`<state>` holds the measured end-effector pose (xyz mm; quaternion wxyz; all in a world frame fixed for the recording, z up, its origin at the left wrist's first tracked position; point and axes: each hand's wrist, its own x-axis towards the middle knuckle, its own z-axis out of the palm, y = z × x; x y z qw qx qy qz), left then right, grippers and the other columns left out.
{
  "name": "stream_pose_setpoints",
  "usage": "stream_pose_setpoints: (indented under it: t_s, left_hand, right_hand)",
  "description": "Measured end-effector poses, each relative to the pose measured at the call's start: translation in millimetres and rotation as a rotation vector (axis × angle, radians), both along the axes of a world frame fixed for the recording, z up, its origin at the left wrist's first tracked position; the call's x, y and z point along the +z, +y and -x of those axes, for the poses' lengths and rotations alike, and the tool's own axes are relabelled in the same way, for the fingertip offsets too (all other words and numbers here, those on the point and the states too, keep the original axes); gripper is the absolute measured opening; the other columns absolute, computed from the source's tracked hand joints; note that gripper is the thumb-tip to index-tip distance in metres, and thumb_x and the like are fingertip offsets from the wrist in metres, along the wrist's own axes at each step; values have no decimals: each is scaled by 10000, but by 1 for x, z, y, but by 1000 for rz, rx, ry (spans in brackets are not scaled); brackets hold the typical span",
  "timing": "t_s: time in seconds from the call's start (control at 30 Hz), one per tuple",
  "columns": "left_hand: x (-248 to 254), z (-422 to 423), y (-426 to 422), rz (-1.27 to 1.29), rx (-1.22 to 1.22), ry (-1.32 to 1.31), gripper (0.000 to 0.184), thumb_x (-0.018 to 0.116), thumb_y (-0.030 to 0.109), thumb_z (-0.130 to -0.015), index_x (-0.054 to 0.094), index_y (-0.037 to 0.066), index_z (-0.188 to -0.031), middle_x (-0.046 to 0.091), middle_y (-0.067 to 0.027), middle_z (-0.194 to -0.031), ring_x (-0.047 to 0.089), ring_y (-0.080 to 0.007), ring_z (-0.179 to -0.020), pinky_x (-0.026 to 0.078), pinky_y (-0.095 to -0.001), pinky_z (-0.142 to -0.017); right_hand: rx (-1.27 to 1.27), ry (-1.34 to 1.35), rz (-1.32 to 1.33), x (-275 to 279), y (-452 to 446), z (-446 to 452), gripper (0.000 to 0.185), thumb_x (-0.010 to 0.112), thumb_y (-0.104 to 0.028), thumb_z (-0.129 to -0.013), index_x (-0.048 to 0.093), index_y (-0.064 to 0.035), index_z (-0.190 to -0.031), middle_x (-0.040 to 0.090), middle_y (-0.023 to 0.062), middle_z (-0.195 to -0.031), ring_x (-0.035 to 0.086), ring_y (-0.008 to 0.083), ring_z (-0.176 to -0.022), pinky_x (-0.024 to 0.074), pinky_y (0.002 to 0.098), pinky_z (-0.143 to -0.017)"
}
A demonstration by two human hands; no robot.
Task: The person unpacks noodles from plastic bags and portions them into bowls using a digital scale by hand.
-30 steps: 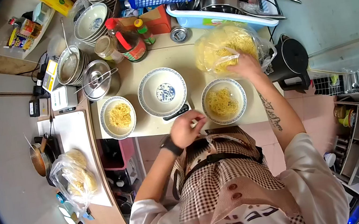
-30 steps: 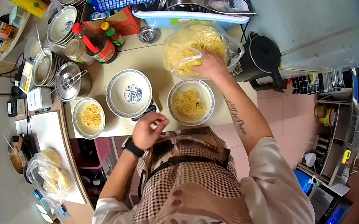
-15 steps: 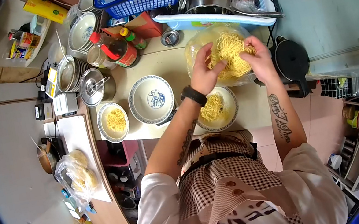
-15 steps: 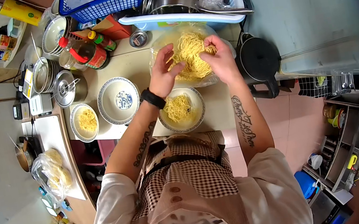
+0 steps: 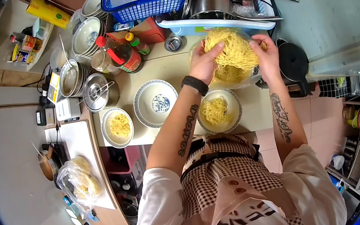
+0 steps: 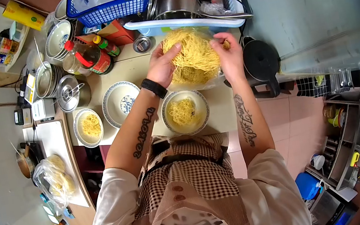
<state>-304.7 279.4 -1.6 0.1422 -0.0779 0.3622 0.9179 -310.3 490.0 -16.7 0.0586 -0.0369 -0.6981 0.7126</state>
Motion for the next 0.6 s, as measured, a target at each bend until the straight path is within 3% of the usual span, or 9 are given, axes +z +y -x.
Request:
stream_pose_setpoints:
  t_s: [0.1,0.17,0.2,0.3,0.33,0.4,0.43,0.53,0.6]
  left_hand:
    - [0,3,5,203,18,52,487,723,195,-935,521,-7,-1329,659,-118,-1171,649,-176,-1042,538,-318,-895]
    - [-21,10,11,369,2,71,616,733,233,-928,443,-6,-1417,660,-113,-1158,646,-171,-1031,530,-308,-878]
    - [-33,13,14,453,-8,84,681,738,251,-925,404,-6,-1460,661,-111,-1151,644,-168,-1025,527,-303,-869]
    - [22,-6,-8,459,-352,60,726,732,190,-921,341,70,-1521,643,-119,-1209,606,-163,-1098,516,-313,-893]
    - [14,-6,-12,463,-398,250,861,773,103,-863,270,110,-1562,666,-121,-1164,617,-145,-1059,516,-305,-881]
    - [2,-6,-14,526,-413,345,862,791,63,-833,306,96,-1546,685,-111,-1105,631,-147,-1019,518,-301,-873]
    - [1,-6,-14,556,-416,394,863,799,43,-819,325,89,-1537,695,-107,-1076,638,-148,-999,519,-299,-869]
    - [0,-4,-15,727,-290,402,708,828,86,-800,488,2,-1414,708,-62,-942,627,-111,-840,510,-262,-802]
    - [-10,-4,-16,587,-243,326,548,805,77,-826,574,16,-1320,709,-54,-943,630,-104,-844,516,-253,-792]
  right_hand:
    - [256,-58,-114,14,-16,-25,486,770,-120,-852,586,11,-1282,624,103,-1253,615,170,-1073,500,289,-904]
    - [323,37,-581,25,-21,-26,489,748,-143,-871,573,9,-1302,639,94,-1251,625,169,-1073,510,311,-925]
    - [305,-36,-456,22,-18,-25,471,721,-127,-886,569,6,-1312,643,92,-1246,629,170,-1074,511,314,-929]
    - [227,-200,-46,7,-10,-20,417,632,-75,-927,561,-4,-1332,655,82,-1232,638,174,-1082,514,317,-938]
    - [184,-228,113,4,-9,-20,399,597,-53,-939,563,-6,-1334,658,79,-1227,640,175,-1087,514,314,-939]
    - [124,-284,290,-3,-6,-23,361,493,-3,-979,562,-7,-1334,659,77,-1227,640,171,-1095,512,307,-943]
    - [107,-288,346,-7,-6,-24,362,505,-33,-992,541,-3,-1351,645,87,-1248,635,181,-1110,514,312,-945]
    - [66,-300,479,-11,-9,-28,360,533,-82,-1013,521,2,-1363,632,97,-1262,630,183,-1112,519,315,-942]
    - [35,-305,522,-3,-13,-31,320,542,-64,-1003,565,0,-1316,662,73,-1207,639,146,-1056,518,300,-927]
